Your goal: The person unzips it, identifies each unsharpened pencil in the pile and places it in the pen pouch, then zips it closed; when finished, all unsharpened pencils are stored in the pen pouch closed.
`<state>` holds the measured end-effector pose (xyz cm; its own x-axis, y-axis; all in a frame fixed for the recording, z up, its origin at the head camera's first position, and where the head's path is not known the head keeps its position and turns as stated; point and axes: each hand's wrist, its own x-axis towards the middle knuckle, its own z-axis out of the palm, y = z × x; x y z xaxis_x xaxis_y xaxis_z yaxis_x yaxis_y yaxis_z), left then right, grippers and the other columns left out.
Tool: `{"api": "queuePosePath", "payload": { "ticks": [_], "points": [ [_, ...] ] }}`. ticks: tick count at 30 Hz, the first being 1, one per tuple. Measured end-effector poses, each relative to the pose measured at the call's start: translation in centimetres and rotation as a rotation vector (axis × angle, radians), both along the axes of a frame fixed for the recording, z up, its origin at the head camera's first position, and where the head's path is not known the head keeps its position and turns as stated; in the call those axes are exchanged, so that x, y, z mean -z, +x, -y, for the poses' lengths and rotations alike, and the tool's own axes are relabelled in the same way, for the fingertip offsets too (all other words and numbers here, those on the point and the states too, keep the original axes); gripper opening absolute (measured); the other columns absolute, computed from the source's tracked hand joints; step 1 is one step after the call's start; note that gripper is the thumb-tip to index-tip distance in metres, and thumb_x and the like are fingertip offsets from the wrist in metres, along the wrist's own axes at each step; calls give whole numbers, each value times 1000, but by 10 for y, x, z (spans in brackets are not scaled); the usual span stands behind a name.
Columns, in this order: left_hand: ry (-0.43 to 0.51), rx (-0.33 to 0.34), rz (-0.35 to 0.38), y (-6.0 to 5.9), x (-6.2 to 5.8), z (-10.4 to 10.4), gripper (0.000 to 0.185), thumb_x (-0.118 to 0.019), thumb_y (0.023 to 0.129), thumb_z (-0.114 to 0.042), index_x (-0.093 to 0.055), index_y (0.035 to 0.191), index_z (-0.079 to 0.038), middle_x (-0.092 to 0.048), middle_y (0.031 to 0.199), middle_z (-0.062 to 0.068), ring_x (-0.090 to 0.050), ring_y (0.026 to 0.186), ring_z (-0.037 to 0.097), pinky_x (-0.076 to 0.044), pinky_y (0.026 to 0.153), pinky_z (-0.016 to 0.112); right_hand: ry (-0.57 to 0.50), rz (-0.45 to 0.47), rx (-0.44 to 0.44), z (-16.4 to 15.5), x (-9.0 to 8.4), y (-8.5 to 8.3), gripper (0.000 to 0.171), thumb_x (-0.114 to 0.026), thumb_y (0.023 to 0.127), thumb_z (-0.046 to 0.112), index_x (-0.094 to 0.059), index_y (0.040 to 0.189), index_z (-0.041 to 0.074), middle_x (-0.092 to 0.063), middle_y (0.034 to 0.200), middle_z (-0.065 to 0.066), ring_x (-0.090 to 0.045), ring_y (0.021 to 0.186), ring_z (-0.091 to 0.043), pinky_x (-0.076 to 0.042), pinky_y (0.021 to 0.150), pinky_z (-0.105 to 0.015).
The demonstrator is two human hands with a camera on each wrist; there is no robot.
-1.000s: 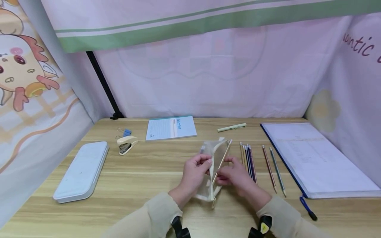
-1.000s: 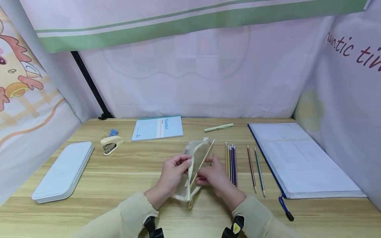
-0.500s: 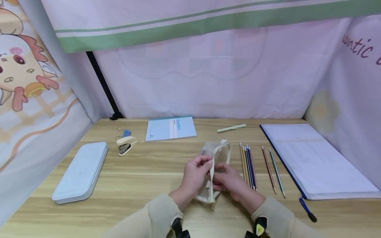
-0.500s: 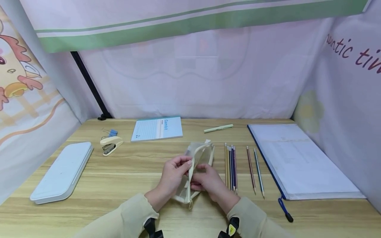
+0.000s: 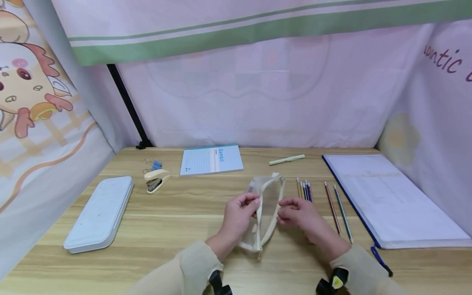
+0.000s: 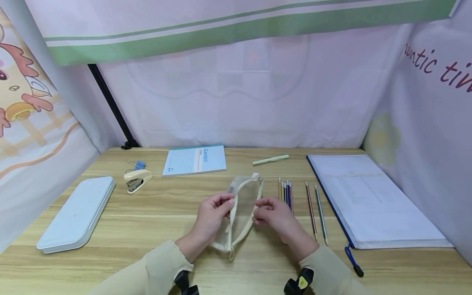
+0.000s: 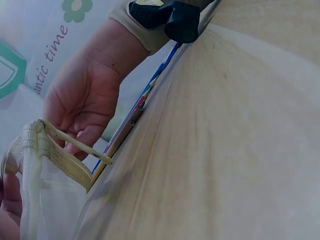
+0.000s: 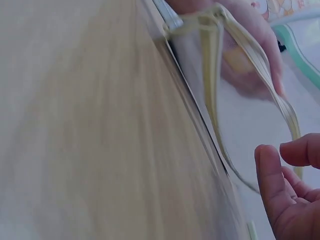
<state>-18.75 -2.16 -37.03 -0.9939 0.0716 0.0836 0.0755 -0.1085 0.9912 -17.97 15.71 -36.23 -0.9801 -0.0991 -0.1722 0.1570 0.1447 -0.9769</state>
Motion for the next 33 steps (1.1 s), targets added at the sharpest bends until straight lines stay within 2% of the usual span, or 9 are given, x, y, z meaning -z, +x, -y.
{"api": "queuePosePath", "payload": {
  "ticks": [10,16,22,29,33],
  "points": [
    [-4,-14,5,-2,3,8,18,-60,86,-1,-64,101,8,-60,78,6,-53,60,9,-49,55,17,214,-76,60,-44,0,-11,36,-56,86,2,-48,118,-11,-59,92,-11,-60,74,-12,-55,69,-26],
    [11,-22,-11,-4,5,12,20,-61,86,-1,-63,102,10,-59,75,5,-52,58,8,-48,54,17,339,-108,30,-57,4,-12,38,-63,83,6,-50,116,-10,-58,87,-9,-58,73,-12,-53,65,-24],
    [20,-27,-9,-5,6,14,18,-61,86,-1,-63,100,10,-58,73,2,-52,57,8,-48,54,17,533,-122,-3,-62,6,-16,48,-71,78,14,-53,118,-5,-60,83,-5,-53,72,-14,-47,63,-26],
    [17,-24,-13,-5,5,14,18,-60,86,-1,-63,100,10,-58,73,2,-52,58,9,-49,54,18,718,-137,-71,-63,3,-23,63,-76,75,21,-50,124,-9,-61,78,-4,-54,66,-14,-45,59,-27],
    [10,-24,-17,-5,6,14,18,-60,86,-1,-63,100,10,-59,73,2,-52,58,9,-49,54,18,785,-114,-93,-63,-1,-26,67,-77,74,24,-50,124,-10,-61,82,-7,-55,69,-16,-47,60,-30]
  ]
}}
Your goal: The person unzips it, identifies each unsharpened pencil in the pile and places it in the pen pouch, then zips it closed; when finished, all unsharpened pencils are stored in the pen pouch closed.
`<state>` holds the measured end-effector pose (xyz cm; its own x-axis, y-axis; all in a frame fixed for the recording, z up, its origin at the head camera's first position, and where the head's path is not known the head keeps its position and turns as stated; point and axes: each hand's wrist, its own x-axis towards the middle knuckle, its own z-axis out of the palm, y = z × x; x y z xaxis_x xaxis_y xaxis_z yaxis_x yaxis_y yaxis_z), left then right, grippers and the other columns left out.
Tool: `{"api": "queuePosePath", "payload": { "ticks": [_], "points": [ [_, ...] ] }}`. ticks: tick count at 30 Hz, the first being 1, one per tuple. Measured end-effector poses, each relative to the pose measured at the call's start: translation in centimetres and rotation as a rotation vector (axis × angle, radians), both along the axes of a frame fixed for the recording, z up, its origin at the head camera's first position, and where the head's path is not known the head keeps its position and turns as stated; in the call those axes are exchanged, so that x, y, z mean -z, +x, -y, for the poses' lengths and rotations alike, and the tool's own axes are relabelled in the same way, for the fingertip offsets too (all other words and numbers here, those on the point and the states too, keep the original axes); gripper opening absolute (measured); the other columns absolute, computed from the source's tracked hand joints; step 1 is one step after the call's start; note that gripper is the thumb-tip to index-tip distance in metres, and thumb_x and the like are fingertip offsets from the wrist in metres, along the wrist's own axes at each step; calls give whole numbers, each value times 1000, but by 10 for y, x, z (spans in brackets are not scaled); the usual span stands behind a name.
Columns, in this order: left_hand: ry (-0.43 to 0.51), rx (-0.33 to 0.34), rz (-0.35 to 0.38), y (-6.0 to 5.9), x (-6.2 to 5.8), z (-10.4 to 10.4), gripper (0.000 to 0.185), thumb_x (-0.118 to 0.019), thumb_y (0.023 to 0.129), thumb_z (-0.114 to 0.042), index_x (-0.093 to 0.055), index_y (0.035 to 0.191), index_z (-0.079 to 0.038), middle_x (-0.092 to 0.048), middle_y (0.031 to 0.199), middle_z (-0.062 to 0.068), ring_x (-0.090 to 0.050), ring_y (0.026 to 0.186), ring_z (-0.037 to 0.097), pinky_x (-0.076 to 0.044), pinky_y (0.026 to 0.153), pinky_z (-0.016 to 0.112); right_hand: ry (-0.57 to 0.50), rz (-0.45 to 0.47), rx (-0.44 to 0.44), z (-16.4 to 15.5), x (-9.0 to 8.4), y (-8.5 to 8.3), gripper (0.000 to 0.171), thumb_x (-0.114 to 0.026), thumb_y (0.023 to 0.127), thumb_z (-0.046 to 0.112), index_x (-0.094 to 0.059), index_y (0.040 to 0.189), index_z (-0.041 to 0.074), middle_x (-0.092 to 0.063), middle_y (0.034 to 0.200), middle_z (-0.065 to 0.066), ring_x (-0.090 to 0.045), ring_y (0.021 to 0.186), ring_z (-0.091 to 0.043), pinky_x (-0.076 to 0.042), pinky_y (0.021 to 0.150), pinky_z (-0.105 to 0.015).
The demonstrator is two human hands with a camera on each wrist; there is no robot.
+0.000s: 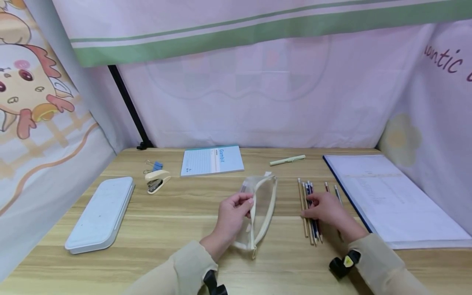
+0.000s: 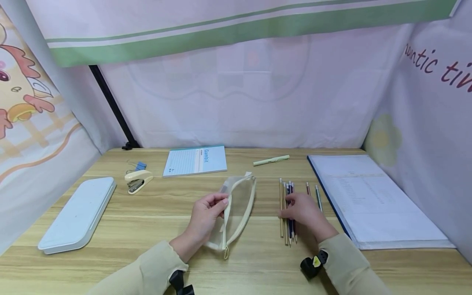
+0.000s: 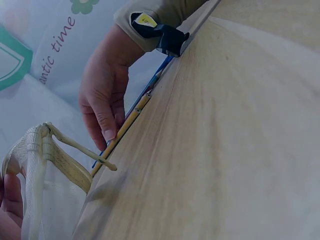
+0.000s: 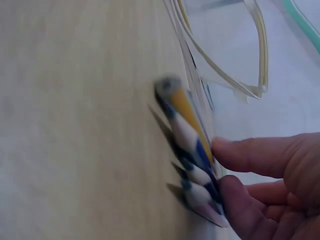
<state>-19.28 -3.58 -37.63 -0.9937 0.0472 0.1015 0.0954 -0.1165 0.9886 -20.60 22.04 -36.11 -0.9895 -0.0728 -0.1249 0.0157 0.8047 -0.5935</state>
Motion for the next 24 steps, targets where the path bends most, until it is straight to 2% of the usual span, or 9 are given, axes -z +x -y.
{"api": "queuePosePath", "payload": {
  "ticks": [5,11,15,24],
  "points": [
    [4,-1,0,0,-1,0,17,-61,85,-1,-63,99,9,-59,73,2,-52,58,9,-48,54,18,51,26,-20,-2,-7,-3,65,-77,73,25,-52,123,-10,-62,90,-13,-58,73,-16,-51,64,-32],
    [5,-3,-8,0,-1,0,17,-61,85,-1,-63,99,11,-59,74,3,-52,58,8,-48,54,17,35,72,-19,-5,-9,-5,61,-74,77,18,-50,125,-11,-59,75,-6,-60,65,-12,-50,58,-27],
    [0,-4,-8,0,-1,0,18,-61,86,-1,-63,99,11,-59,75,4,-52,58,8,-48,54,17,45,70,-33,-6,-9,-5,61,-74,78,16,-49,124,-13,-58,70,-5,-59,62,-12,-49,56,-27],
    [-6,-4,10,1,0,0,19,-61,86,-2,-63,100,10,-59,74,3,-53,59,8,-49,54,17,133,41,-34,-1,-10,-9,52,-72,74,8,-54,119,-11,-62,76,-6,-57,63,-14,-49,58,-29]
  ]
}}
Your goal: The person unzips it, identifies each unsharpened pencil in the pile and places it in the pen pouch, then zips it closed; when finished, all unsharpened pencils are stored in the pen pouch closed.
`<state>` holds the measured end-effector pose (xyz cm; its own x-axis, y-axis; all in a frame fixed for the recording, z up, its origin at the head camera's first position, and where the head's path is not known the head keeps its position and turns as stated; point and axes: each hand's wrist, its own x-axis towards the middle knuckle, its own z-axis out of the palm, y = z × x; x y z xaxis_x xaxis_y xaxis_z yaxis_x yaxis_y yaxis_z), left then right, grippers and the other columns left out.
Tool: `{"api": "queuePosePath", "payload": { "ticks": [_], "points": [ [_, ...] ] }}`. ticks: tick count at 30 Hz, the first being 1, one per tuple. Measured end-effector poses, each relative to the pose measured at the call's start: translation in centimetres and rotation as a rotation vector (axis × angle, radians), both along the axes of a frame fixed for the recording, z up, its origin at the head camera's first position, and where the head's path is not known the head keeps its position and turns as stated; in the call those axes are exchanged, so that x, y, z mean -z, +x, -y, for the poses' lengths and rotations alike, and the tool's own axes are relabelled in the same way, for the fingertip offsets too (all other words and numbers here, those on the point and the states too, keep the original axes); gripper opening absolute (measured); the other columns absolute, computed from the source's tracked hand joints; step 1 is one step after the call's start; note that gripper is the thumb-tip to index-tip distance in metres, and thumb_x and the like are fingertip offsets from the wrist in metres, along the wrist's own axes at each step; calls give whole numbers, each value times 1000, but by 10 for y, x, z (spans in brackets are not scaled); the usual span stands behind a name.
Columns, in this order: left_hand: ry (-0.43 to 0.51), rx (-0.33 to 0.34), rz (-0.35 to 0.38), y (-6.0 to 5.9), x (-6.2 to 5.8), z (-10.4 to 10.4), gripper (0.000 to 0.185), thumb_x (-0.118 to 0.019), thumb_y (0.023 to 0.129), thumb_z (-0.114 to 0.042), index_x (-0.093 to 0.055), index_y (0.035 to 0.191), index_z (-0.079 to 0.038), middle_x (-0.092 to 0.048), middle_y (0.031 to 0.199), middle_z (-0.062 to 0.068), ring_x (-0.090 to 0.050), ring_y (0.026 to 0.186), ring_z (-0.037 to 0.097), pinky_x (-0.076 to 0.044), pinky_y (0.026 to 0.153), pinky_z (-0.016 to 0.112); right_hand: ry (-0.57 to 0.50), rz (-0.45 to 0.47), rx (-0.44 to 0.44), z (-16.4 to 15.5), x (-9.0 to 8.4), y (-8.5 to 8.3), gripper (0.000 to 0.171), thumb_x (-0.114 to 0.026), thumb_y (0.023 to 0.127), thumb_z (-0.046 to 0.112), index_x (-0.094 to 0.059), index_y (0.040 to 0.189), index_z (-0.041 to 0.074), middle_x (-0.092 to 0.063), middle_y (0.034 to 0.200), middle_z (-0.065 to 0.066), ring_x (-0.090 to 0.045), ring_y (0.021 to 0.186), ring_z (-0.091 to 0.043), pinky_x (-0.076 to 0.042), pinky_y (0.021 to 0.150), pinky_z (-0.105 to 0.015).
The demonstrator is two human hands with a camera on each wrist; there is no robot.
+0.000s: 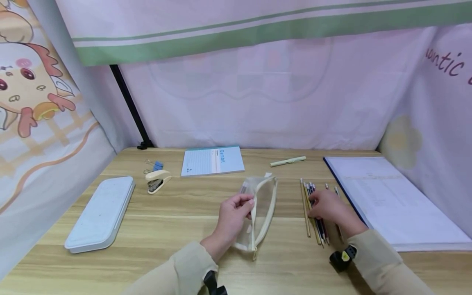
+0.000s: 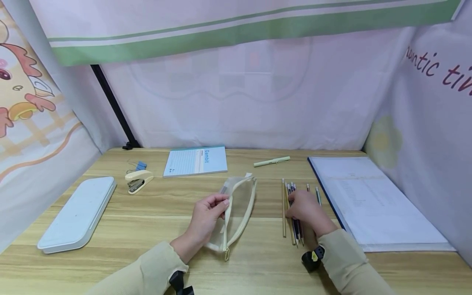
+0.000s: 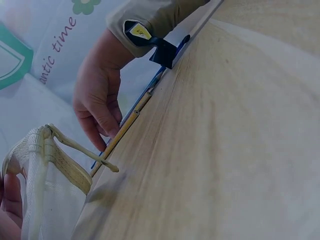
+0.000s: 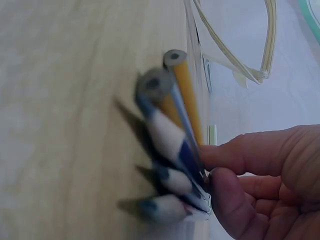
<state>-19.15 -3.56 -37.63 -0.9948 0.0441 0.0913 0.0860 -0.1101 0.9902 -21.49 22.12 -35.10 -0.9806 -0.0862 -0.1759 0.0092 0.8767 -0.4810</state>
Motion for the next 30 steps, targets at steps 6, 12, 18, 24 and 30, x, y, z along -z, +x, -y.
{"api": "queuePosePath", "payload": {
  "ticks": [6,12,18,24,30],
  "points": [
    [16,6,-49,1,1,1,17,-62,86,-4,-64,97,9,-60,75,3,-53,59,7,-49,54,18,46,-21,23,1,-1,-2,52,-73,72,9,-56,117,-9,-64,82,-9,-58,64,-14,-49,58,-30],
    [29,10,-90,0,4,1,17,-62,86,-5,-64,96,9,-61,75,4,-53,58,7,-49,54,18,102,-49,-17,-1,-4,-1,52,-74,70,14,-59,115,-7,-64,98,-20,-59,73,-20,-51,64,-35],
    [20,0,-7,-1,2,0,19,-61,86,-2,-62,100,11,-60,76,4,-52,59,8,-49,54,17,168,-46,-50,-5,-9,1,52,-72,68,10,-59,116,-6,-61,109,-25,-56,78,-24,-49,64,-36],
    [21,5,5,1,-1,0,19,-60,86,-1,-62,101,11,-60,76,4,-52,59,8,-48,54,17,171,-54,-57,-6,-7,2,53,-68,67,5,-58,118,-6,-64,95,-17,-53,73,-22,-46,60,-33],
    [21,1,-5,0,0,-1,20,-61,86,-1,-62,102,11,-60,76,6,-52,59,8,-48,54,17,193,-25,-58,-5,-5,1,58,-69,67,6,-56,123,-3,-60,112,-23,-54,83,-25,-48,68,-38]
  ]
}}
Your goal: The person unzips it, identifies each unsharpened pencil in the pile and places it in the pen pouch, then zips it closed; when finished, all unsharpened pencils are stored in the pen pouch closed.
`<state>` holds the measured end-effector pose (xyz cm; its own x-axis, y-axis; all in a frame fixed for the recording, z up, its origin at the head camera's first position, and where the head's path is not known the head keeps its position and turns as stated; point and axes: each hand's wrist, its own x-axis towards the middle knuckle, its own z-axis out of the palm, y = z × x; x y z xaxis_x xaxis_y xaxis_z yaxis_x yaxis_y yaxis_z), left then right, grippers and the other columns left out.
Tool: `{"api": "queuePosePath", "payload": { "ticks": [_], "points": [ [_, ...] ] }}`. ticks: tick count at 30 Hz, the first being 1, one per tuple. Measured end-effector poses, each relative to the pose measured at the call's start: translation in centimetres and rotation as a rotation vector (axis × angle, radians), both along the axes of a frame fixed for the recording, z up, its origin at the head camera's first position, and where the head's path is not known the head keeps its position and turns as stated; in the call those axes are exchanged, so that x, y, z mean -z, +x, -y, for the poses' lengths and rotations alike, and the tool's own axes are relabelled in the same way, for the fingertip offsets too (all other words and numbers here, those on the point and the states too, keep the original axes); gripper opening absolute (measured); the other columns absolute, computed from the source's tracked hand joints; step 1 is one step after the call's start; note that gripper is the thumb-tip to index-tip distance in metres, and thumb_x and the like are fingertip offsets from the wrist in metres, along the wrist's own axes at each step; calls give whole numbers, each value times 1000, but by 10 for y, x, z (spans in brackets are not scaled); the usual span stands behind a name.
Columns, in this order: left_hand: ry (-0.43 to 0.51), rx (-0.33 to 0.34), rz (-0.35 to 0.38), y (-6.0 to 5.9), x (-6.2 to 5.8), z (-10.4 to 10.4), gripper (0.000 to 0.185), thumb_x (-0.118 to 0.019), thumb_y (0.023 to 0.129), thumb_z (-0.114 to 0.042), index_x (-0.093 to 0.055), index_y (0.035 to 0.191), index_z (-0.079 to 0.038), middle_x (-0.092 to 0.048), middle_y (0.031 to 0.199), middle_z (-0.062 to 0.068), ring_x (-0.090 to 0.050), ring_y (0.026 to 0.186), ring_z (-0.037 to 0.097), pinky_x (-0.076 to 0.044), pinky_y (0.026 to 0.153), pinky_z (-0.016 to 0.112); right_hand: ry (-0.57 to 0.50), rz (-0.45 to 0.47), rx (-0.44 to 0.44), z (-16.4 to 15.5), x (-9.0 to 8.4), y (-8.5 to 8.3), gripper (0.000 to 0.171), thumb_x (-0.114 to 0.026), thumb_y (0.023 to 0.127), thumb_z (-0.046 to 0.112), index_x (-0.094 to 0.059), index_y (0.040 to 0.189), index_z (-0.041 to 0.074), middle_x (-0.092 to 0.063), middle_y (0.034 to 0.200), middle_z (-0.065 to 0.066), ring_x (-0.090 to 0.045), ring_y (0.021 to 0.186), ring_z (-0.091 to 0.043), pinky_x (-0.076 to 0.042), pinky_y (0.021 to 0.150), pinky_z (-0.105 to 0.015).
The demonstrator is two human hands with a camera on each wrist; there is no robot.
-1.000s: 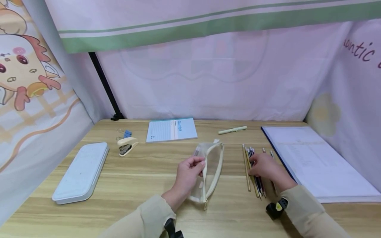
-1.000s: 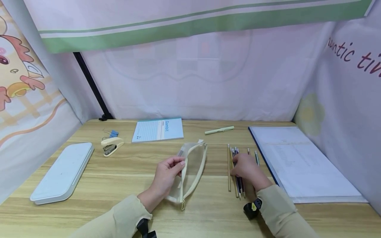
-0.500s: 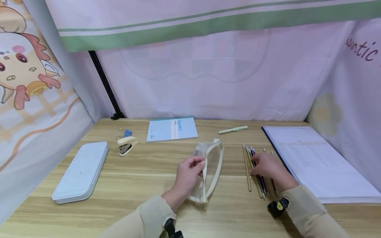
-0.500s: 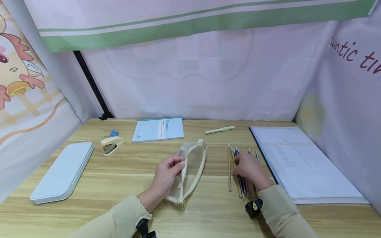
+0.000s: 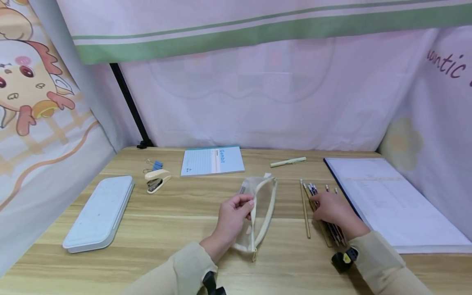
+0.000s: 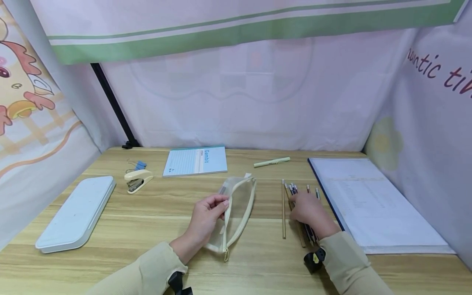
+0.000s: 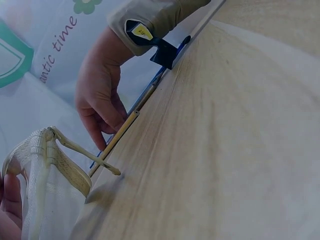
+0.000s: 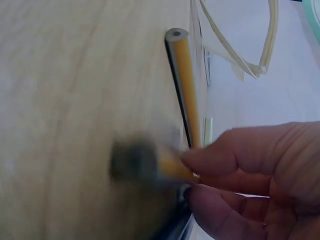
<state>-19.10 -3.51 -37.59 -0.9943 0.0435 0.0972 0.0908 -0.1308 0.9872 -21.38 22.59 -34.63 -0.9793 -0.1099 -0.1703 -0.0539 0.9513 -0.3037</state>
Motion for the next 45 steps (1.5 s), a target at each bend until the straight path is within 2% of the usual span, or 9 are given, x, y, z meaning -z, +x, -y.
{"api": "queuePosePath", "payload": {
  "ticks": [3,7,15,23,29,32,35,39,45],
  "points": [
    [-1,1,1,0,-1,0,20,-61,86,-1,-62,101,11,-60,76,6,-52,59,8,-48,54,17,1,11,-8,0,0,0,60,-70,67,8,-55,124,-4,-58,117,-24,-53,84,-26,-48,66,-37],
    [-3,0,8,0,1,0,19,-61,85,-1,-62,100,11,-60,75,4,-52,59,8,-48,54,17,-34,25,6,-1,2,-1,61,-70,68,7,-53,125,-3,-59,111,-21,-54,69,-20,-45,57,-31],
    [5,7,5,1,0,0,21,-61,86,-2,-62,102,11,-60,77,5,-52,60,8,-48,54,17,-204,35,111,-5,7,3,54,-64,75,3,-49,126,-5,-58,107,-26,-57,56,-14,-49,51,-29],
    [-1,7,1,0,1,0,20,-61,86,-2,-62,102,11,-60,76,4,-52,60,8,-48,54,18,-80,33,41,1,3,4,56,-65,74,9,-50,127,-3,-63,91,-12,-53,53,-15,-42,51,-29],
    [-13,4,7,0,2,-1,19,-61,86,-2,-63,101,10,-60,75,4,-53,59,8,-49,55,17,-127,74,58,0,5,3,54,-66,77,12,-49,125,-6,-61,98,-17,-56,55,-15,-45,52,-30],
    [-12,7,3,0,2,-1,19,-61,86,-2,-63,100,10,-59,75,3,-53,59,8,-49,55,17,-176,75,104,-2,6,3,54,-66,77,13,-49,124,-6,-62,89,-13,-57,57,-15,-46,53,-30],
    [-7,8,-1,0,2,-2,19,-61,85,-1,-63,100,11,-59,74,3,-52,59,8,-48,54,17,-284,62,153,-5,8,5,54,-66,76,10,-47,124,-6,-60,78,-10,-57,57,-16,-48,54,-30],
    [-4,8,2,1,1,-2,18,-61,85,-1,-63,99,11,-59,74,2,-52,59,8,-48,54,17,-508,22,198,-3,11,7,57,-59,73,3,-42,127,-7,-56,72,-7,-55,57,-15,-48,53,-30],
    [-11,14,10,1,1,-3,17,-61,86,-1,-63,99,10,-59,75,3,-53,60,8,-49,55,17,-1100,24,282,22,12,14,57,-51,81,-4,-28,133,-11,-53,79,-1,-58,65,-8,-54,63,-22]
  ]
}}
